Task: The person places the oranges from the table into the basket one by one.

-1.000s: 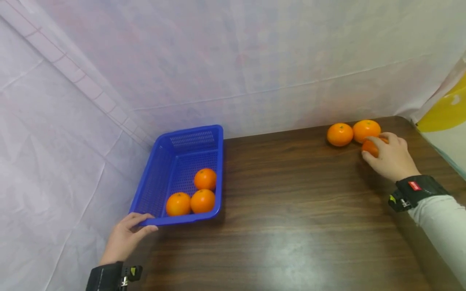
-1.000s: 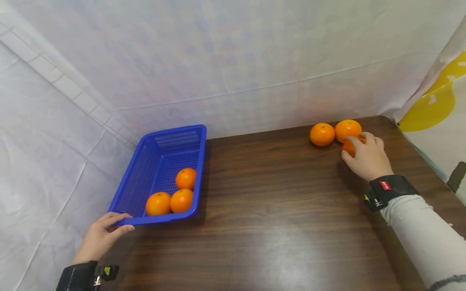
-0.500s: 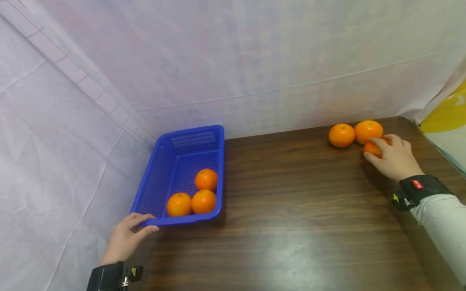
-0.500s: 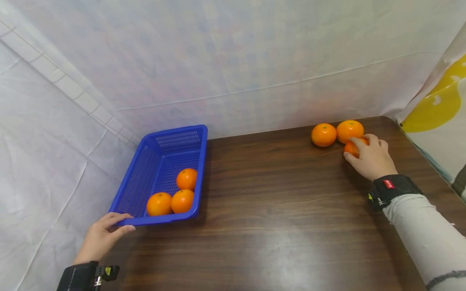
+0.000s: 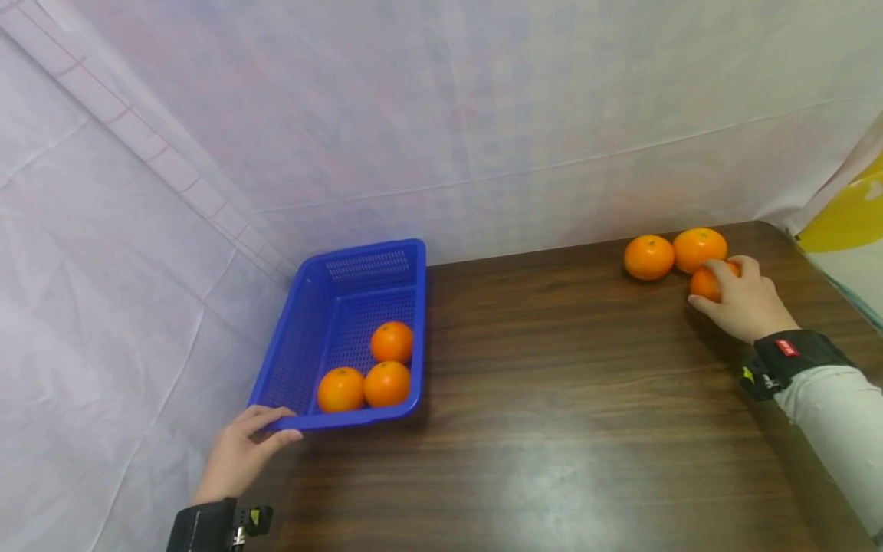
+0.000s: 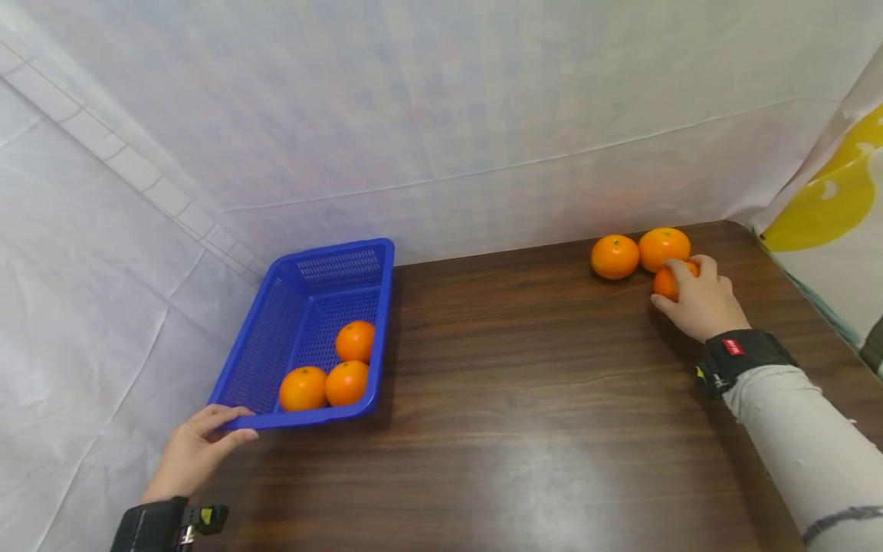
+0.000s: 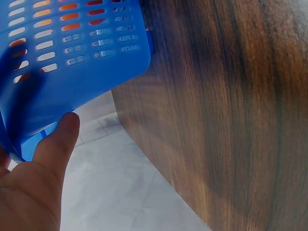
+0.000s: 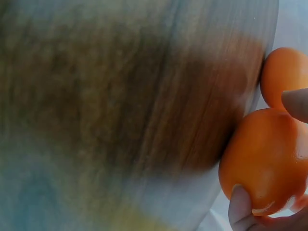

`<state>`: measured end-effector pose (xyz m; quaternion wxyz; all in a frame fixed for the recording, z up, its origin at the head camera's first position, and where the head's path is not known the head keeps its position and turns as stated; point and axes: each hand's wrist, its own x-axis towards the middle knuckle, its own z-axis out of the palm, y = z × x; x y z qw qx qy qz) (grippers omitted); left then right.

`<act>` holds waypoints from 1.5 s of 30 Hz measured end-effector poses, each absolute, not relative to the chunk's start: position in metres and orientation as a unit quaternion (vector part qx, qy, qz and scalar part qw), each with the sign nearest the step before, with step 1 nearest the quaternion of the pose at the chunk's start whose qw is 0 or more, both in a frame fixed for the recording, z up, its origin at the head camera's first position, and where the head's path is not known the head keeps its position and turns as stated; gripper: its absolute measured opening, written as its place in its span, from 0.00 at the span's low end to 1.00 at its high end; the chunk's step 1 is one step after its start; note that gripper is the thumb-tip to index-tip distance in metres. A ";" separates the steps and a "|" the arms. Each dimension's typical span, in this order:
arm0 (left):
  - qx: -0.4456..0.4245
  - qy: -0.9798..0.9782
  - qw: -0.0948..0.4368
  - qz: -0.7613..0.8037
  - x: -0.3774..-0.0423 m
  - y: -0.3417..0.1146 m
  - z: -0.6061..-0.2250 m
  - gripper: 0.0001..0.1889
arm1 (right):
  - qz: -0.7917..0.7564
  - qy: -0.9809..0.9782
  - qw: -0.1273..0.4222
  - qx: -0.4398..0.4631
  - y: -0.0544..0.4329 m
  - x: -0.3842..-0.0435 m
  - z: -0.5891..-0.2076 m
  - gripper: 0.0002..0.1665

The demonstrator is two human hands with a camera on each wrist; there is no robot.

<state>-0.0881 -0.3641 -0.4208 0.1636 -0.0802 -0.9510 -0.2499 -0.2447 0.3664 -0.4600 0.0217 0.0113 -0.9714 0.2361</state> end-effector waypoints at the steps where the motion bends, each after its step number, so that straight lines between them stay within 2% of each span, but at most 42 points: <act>1: -0.079 -0.951 0.164 -0.251 -0.088 -0.364 -0.421 0.14 | 0.236 -0.971 0.021 0.011 0.367 -0.244 -0.460 0.44; 13: -0.079 -0.951 0.163 -0.249 -0.088 -0.363 -0.419 0.14 | 0.246 -0.969 0.033 0.015 0.365 -0.243 -0.460 0.40; 45: -0.069 -0.953 0.151 -0.254 -0.088 -0.362 -0.417 0.14 | 0.243 -0.968 0.063 0.024 0.352 -0.230 -0.460 0.37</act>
